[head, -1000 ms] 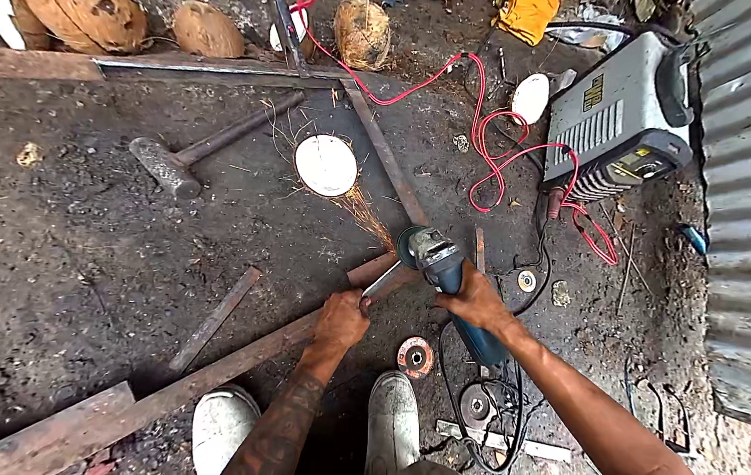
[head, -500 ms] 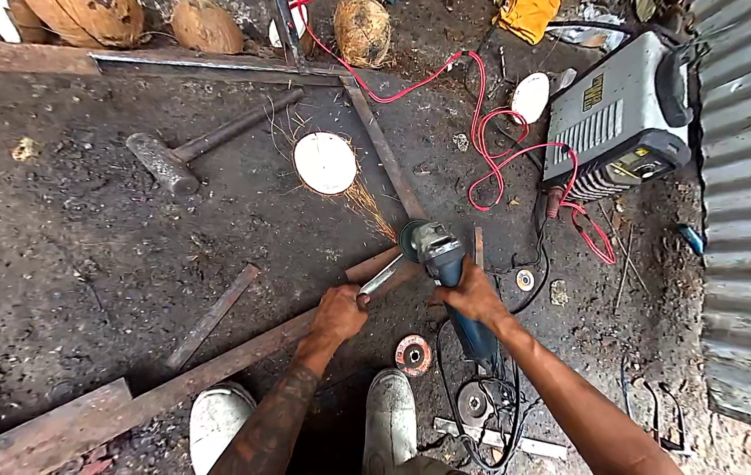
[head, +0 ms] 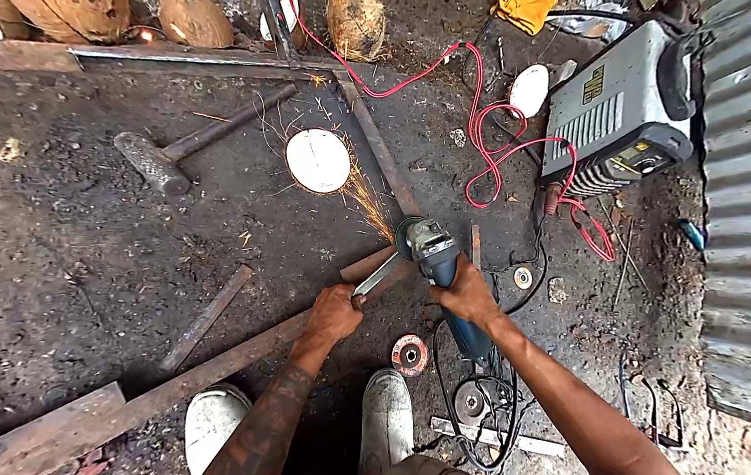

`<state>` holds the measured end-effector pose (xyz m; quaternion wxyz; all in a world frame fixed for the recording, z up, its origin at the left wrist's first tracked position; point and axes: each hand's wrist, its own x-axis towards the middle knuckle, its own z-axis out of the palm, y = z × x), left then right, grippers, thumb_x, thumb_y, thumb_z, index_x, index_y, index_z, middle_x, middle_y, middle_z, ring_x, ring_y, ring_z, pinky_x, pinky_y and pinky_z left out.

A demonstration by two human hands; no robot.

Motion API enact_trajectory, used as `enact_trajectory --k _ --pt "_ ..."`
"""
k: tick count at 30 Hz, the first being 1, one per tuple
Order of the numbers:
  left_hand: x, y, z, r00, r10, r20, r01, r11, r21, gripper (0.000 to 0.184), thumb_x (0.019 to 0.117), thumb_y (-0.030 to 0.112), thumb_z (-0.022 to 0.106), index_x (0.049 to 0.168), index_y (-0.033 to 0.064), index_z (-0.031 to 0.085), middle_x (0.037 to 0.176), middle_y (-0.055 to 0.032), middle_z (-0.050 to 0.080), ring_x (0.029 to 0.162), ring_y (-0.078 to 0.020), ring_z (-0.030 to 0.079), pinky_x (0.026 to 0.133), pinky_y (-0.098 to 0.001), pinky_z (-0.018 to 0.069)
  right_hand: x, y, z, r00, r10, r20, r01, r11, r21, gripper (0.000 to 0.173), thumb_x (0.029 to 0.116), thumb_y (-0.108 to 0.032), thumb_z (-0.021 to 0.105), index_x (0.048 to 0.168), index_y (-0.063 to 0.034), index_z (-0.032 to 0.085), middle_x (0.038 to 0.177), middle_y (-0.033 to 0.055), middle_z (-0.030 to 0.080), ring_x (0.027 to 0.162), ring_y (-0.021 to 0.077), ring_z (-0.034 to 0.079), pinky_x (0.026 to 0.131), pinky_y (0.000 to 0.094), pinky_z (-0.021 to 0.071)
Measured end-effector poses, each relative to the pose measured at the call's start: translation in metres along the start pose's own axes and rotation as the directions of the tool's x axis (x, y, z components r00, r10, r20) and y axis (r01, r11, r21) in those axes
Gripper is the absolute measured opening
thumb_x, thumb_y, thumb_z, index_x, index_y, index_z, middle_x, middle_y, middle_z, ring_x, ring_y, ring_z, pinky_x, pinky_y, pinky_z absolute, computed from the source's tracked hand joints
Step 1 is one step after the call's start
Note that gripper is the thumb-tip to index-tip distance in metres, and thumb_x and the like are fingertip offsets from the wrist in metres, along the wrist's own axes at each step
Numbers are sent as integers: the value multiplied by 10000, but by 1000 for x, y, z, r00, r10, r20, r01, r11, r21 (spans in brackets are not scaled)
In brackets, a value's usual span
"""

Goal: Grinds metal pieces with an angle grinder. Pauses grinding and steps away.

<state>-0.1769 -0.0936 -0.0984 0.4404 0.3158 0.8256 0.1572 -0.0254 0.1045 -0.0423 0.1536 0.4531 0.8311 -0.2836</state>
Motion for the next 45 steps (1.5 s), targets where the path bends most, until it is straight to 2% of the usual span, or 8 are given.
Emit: enact_trajectory --k 6,11,18,29,34,39,41,45 --pt "2 -3 0 1000 1 -18 -1 1000 -22 318 1061 298 528 1081 30 698 1076 -180 696 1076 -328 665 972 -515 498 -24 -6 18 994 -87 70 90 995 -43 871 739 -370 796 1455 -18 447 1088 143 711 1008 297 710 884 526 566" --pt "3 -7 2 1000 3 -29 -4 999 -52 323 1056 306 539 1092 32 706 1073 -189 701 1076 -346 666 969 -542 500 -5 -3 6 999 -22 24 22 1000 17 782 740 -350 818 1373 -19 499 1064 139 699 991 281 699 876 522 556" --pt "1 -5 7 998 -3 -71 2 1000 -12 318 1047 309 534 1096 51 713 1086 -183 712 1095 -346 674 968 -545 509 -34 -21 25 989 -97 110 106 991 -79 890 745 -374 785 1486 -37 426 1087 129 717 1006 290 713 875 522 572" --pt "3 -2 4 999 -6 -40 7 999 34 318 1052 316 529 1077 52 706 1070 -174 709 1083 -341 673 953 -537 510 -20 -11 11 995 -50 83 54 998 -41 858 741 -363 800 1454 -39 450 1106 138 708 1027 292 705 894 525 563" --pt "3 -8 0 999 20 -44 -20 1000 12 309 1055 293 540 1051 30 701 1038 -188 701 1046 -341 676 934 -537 512 10 -2 -12 1000 13 -9 -13 998 60 758 766 -331 819 1376 -13 501 1094 165 695 1025 308 692 909 546 544" --pt "-9 -4 -2 988 15 -152 -12 1000 22 461 1098 411 437 1180 31 685 1077 -222 702 1088 -391 675 967 -580 507 17 35 -27 987 -5 -163 49 962 270 712 693 -326 838 1278 -41 547 986 110 700 906 233 708 819 492 583" --pt "-13 -6 2 965 52 -256 -71 995 -67 495 1114 397 389 1066 10 693 955 -208 694 987 -373 683 898 -572 505 8 43 -27 982 -14 -188 77 941 329 704 682 -311 842 1267 -43 554 984 96 697 894 205 705 811 465 586" --pt "-14 -6 4 955 -38 -296 -35 970 -239 294 1053 240 554 1198 57 732 1063 -146 742 1021 -269 705 965 -486 524 -4 51 -18 980 -11 -199 86 924 373 722 663 -291 837 1272 -38 542 986 84 694 887 181 706 800 429 594"
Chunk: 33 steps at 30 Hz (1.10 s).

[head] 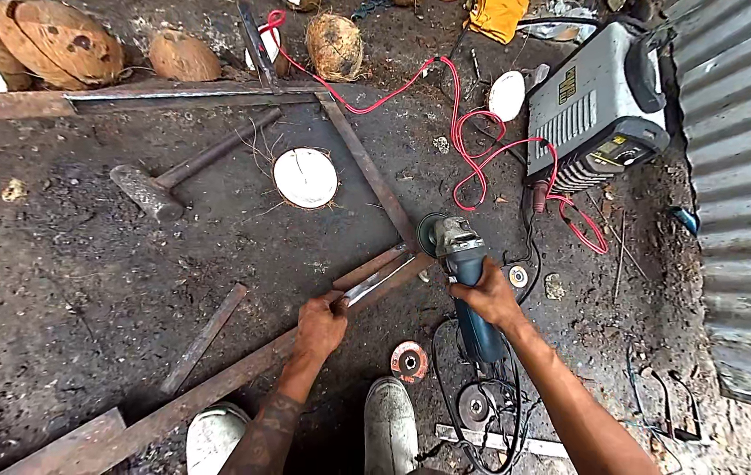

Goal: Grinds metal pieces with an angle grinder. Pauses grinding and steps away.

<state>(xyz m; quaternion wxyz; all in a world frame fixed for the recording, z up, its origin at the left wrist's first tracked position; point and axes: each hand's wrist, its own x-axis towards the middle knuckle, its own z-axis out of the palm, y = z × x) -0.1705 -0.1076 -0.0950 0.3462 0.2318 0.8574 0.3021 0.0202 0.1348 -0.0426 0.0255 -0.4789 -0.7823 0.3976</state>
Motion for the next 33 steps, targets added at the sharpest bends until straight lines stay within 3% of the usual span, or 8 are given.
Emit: enact_trajectory --k 4,9,11,17,24,29,33 --pt "8 -3 1 995 -89 35 90 996 -14 273 1030 284 609 1116 54 728 989 -138 723 925 -256 692 892 -484 528 -5 7 7 1000 -9 18 9 1000 6 716 656 -293 832 1261 -36 550 979 77 694 877 176 704 793 423 593" --pt "15 -10 -1 972 -94 216 108 993 -52 398 1095 387 474 1116 37 662 898 -133 643 723 -235 648 729 -443 563 -4 12 13 999 -1 50 4 998 -58 728 677 -339 828 1274 -40 538 1002 83 693 910 194 702 820 446 586" --pt "15 -10 2 959 -111 261 145 982 -117 415 1106 409 444 1117 47 647 837 -95 596 626 -183 594 622 -367 547 -3 10 14 998 27 61 -21 996 -87 752 688 -340 830 1309 -40 530 1029 98 694 942 213 701 848 462 577" --pt "9 -4 10 934 -207 293 280 931 -236 419 1106 424 441 1133 70 663 781 -45 550 574 -124 521 545 -286 481 3 8 16 997 44 65 -33 987 -159 784 707 -366 827 1338 -22 514 1044 118 695 961 237 700 864 486 566" --pt "8 -5 23 940 -248 236 295 936 -191 420 1095 438 459 1103 86 688 853 -58 572 664 -154 507 630 -348 447 -1 -3 19 991 85 105 -55 963 -262 798 735 -328 818 1381 -2 481 1091 146 693 1014 273 696 905 502 554" --pt "4 -5 34 952 -228 204 266 946 -187 400 1095 397 480 1092 65 704 928 -97 633 776 -191 570 734 -402 472 -18 -16 26 976 111 186 -32 924 -380 889 748 -357 793 1481 -17 421 1124 154 703 1043 299 701 910 531 555" --pt "2 -7 36 971 -178 159 205 962 -179 392 1092 358 492 1039 41 717 944 -120 667 873 -227 622 836 -455 487 -7 -16 21 982 129 140 -68 926 -371 825 750 -336 813 1420 -5 461 1100 164 696 1023 304 697 904 527 549"
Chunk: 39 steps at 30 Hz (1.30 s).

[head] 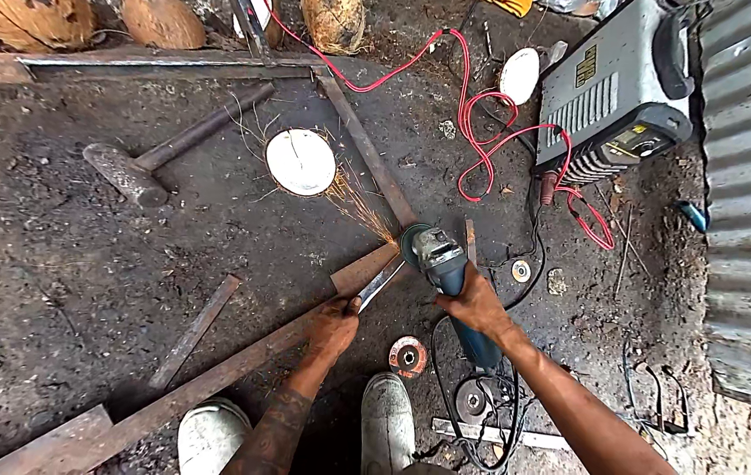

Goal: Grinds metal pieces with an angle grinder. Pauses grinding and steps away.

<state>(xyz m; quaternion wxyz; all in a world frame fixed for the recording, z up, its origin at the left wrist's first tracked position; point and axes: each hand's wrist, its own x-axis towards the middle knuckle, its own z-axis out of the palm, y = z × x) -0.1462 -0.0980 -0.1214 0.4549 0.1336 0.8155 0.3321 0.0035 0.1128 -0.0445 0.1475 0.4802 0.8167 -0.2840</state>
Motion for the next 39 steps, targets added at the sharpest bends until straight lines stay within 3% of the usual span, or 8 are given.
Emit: enact_trajectory --k 8,13,17,20,25,33,37,39 --pt "2 -3 2 1000 -12 16 13 999 -34 392 1093 369 490 1047 55 718 915 -96 659 816 -202 606 783 -427 486 -21 -4 15 997 -55 59 58 997 -41 912 742 -359 799 1489 -6 412 1101 143 711 1011 290 710 895 513 567" --pt "0 -1 -1 993 -92 79 100 990 -97 398 1095 406 476 1042 80 698 799 -37 566 622 -132 486 597 -326 423 4 1 3 1000 -8 -30 10 999 53 780 745 -320 824 1374 2 493 1065 150 699 992 287 700 885 516 556" --pt "-7 8 2 962 -201 185 250 920 -300 383 1100 397 475 1061 59 651 729 -11 490 495 -91 401 461 -236 360 -3 -2 4 999 -33 -12 33 999 -13 830 743 -356 801 1420 -11 467 1074 144 705 996 288 704 881 523 558" --pt "-7 10 1 951 -217 222 286 888 -359 375 1104 393 462 1003 64 611 692 4 456 469 -81 373 437 -219 339 -13 -8 8 995 -87 48 88 996 -31 905 739 -367 799 1481 -11 422 1096 138 708 1012 280 706 899 508 563" --pt "-8 8 2 939 -236 249 321 860 -397 361 1103 388 463 1008 68 601 685 8 446 455 -77 362 419 -212 332 16 -3 -6 999 -45 -28 46 998 30 753 763 -330 820 1361 -1 502 1040 150 697 969 286 700 874 519 554" --pt "-6 4 7 895 -273 353 426 757 -496 361 1104 401 447 930 100 542 638 28 419 412 -61 341 381 -193 332 -12 -6 6 992 -119 34 121 990 -78 911 732 -363 802 1473 18 434 1096 151 713 1010 290 710 899 515 565" --pt "-6 5 8 883 -287 372 455 720 -523 357 1105 398 447 921 103 530 618 32 411 397 -58 333 368 -190 327 9 -5 -8 998 -66 -14 65 997 -51 780 758 -337 814 1381 3 492 1059 148 700 984 285 701 882 517 554" --pt "-7 5 10 873 -287 394 474 693 -544 355 1105 399 445 920 108 531 623 36 408 403 -57 327 375 -190 323 10 -5 -10 998 -56 -27 55 996 -67 803 759 -348 809 1399 5 478 1057 147 701 981 284 702 879 516 555"
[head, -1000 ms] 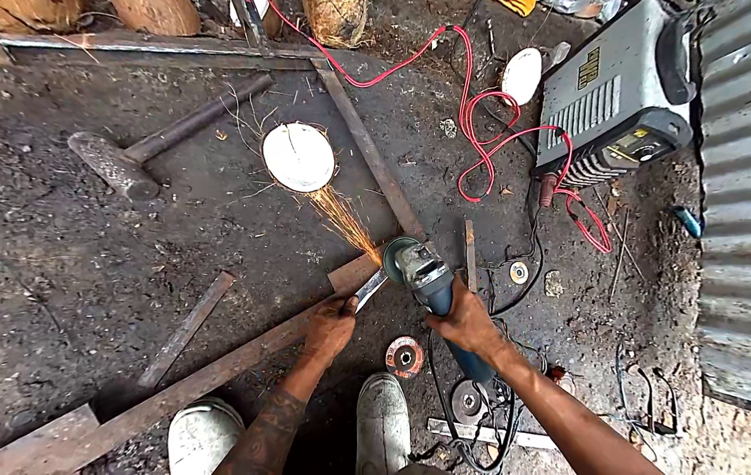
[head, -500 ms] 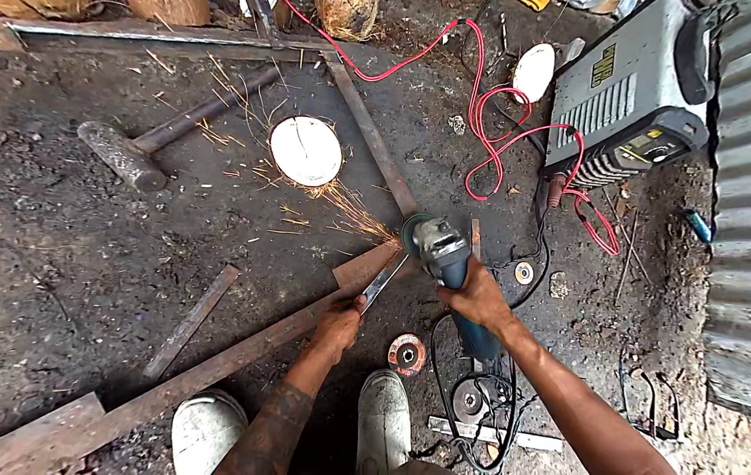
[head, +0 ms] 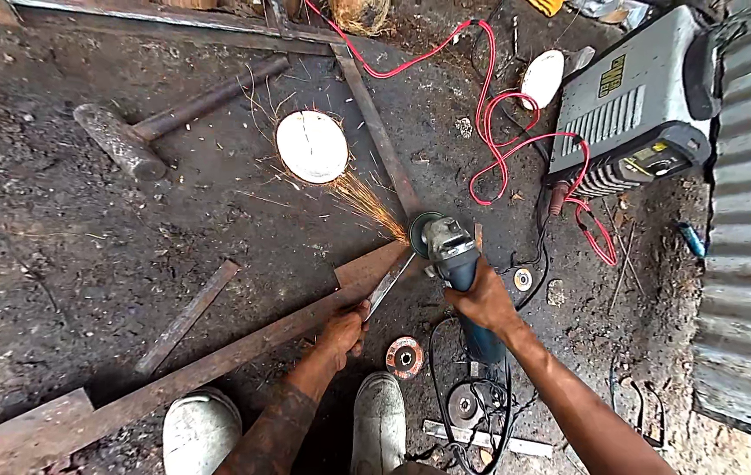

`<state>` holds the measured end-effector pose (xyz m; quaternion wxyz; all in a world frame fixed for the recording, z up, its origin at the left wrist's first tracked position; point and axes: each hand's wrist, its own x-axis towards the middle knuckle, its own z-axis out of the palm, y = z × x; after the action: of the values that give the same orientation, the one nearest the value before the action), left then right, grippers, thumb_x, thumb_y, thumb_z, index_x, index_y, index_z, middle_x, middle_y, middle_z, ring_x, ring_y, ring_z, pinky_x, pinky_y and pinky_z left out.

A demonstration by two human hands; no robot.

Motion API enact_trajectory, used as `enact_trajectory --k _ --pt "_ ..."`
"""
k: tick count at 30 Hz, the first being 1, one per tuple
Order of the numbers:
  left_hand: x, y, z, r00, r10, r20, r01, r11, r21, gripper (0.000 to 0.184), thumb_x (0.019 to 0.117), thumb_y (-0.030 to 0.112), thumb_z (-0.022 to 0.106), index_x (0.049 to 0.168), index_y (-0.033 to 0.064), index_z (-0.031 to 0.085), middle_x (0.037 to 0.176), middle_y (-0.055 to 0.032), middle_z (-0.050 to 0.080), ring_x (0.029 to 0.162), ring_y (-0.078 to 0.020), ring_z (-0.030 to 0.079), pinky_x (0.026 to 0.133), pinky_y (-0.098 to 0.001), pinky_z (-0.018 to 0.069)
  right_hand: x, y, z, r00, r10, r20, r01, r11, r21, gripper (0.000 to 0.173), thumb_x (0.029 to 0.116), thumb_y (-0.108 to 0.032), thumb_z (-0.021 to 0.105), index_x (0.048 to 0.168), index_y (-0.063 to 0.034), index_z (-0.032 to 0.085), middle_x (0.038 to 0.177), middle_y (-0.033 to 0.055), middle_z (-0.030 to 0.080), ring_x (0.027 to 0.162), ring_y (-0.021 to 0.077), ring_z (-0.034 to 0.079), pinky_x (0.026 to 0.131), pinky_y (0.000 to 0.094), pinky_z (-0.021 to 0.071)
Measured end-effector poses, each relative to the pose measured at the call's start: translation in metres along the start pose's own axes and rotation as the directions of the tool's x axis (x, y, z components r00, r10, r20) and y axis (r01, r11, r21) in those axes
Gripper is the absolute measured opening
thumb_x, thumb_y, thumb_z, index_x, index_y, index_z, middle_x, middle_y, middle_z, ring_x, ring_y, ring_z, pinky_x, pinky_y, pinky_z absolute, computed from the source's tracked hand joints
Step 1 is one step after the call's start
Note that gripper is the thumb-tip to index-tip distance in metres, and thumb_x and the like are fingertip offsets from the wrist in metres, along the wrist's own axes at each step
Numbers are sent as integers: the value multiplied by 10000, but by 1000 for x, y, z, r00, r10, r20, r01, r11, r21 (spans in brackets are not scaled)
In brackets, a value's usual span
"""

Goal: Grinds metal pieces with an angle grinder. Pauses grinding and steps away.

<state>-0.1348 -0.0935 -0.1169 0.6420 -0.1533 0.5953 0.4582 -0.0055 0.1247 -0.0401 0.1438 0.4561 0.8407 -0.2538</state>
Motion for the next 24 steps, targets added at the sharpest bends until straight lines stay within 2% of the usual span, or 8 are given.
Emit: enact_trajectory --k 3,6,10,12,17,24 --pt "2 -2 1 1000 0 10 0 999 -36 360 1107 400 439 893 121 517 605 44 397 396 -53 317 369 -186 311 -19 -3 11 998 -52 31 54 998 -43 883 737 -356 802 1456 15 447 1063 154 714 973 298 713 868 528 568" --pt "3 -4 1 999 47 0 -47 999 1 360 1112 392 425 912 110 526 620 34 415 408 -59 337 379 -192 321 -28 -6 18 995 -83 63 87 995 -52 904 727 -350 798 1473 14 440 1042 145 722 954 298 719 848 526 576" --pt "4 -8 4 999 49 -19 -50 999 -15 362 1107 394 441 917 101 535 626 29 422 412 -62 346 382 -195 330 -9 -1 7 999 -33 1 33 999 -5 817 748 -323 812 1406 25 474 1069 160 702 985 294 705 880 516 559" --pt "5 -9 7 999 33 -23 -34 999 -37 372 1104 400 446 900 102 535 621 29 420 413 -65 339 384 -200 323 -11 2 6 1000 -24 -12 24 1000 -16 845 746 -331 816 1425 23 459 1077 155 703 991 289 705 888 506 559" --pt "8 -9 8 997 68 -44 -70 997 -35 385 1105 392 446 866 101 527 604 28 416 407 -69 342 383 -201 325 -37 -1 24 995 -73 66 77 995 -70 923 735 -359 801 1487 19 421 1045 148 725 953 301 723 852 526 578" --pt "9 -14 10 991 120 -65 -119 993 21 374 1104 390 457 911 84 551 624 18 433 412 -70 343 387 -203 325 -18 -3 13 1000 -6 -1 6 998 -54 890 746 -347 805 1467 17 432 1071 161 710 980 302 710 872 527 563"
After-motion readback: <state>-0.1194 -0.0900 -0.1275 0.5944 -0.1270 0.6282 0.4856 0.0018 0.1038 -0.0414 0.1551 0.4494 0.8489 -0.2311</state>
